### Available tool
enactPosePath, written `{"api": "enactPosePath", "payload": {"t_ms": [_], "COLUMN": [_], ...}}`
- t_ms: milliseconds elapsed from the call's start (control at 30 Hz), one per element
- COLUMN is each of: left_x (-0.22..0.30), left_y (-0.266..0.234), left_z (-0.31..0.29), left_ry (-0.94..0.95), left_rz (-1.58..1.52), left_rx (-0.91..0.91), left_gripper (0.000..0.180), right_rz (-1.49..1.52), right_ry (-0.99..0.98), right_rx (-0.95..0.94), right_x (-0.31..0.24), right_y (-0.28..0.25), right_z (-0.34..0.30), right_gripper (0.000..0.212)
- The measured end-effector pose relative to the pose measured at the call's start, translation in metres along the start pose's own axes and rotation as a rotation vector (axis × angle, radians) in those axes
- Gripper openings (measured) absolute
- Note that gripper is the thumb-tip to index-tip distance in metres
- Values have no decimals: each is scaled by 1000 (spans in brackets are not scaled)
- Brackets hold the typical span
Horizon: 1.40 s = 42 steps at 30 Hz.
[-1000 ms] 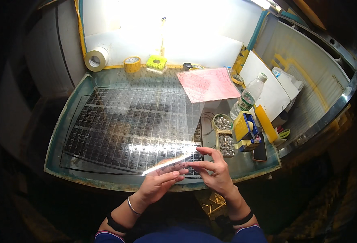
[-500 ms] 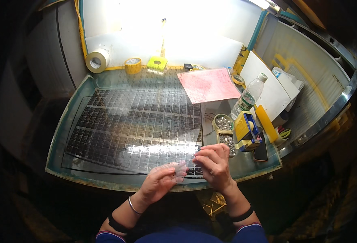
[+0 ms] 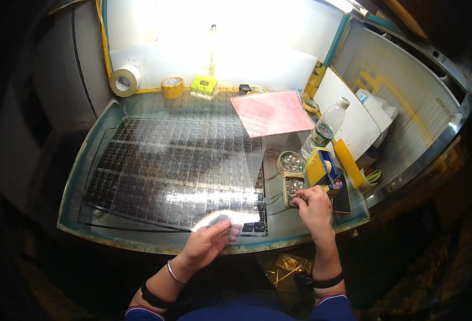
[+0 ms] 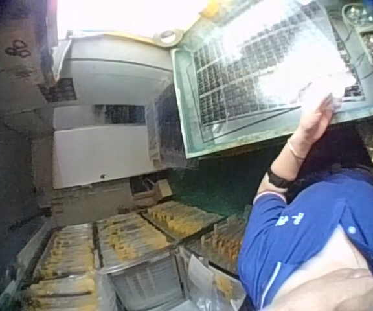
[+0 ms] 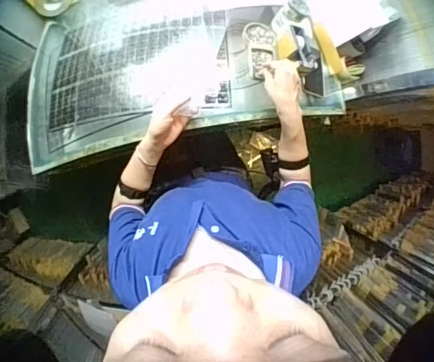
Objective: Placing small metal components onto a grid-patterned sheet on a workbench.
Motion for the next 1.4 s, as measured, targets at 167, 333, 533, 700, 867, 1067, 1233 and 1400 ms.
{"api": "enactPosePath", "payload": {"t_ms": [167,333,533,700,867,1067,1233,1400], "left_x": [0,1,1,2,0,1,2,2], "left_y": [-1,2,2,5,-2,1,4,5], "left_z": [1,1,0,-1,2,2,2,2], "left_ry": [10,8,-4,-12,-19,-10,-11,-19], "left_rz": [102,100,94,97,72,92,118,132], "left_rx": [1,22,15,17,-23,-11,-10,-47], "left_gripper": [31,30,31,29,26,23,26,29], "right_rz": [-10,102,206,249,240,167,571,463], "right_ry": [-3,-92,-42,-34,27,-34,-176,-526], "right_rx": [2,97,108,122,55,124,-95,-226], "right_x": [2,4,5,3,2,5,-40,-88], "right_y": [5,6,6,3,0,5,-6,-12], "right_z": [3,4,4,3,3,3,-10,-30], "right_gripper": [7,6,5,4,5,8,7,11]}}
Point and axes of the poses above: each hand's wrist, its own z-axis towards the middle knuckle, its own y-axis out of the palm, x = y × z, the point moved 3 cm from there along z, towards the middle knuckle, and after that the axes turned 10 degrees about -z, right-handed, at the moved point
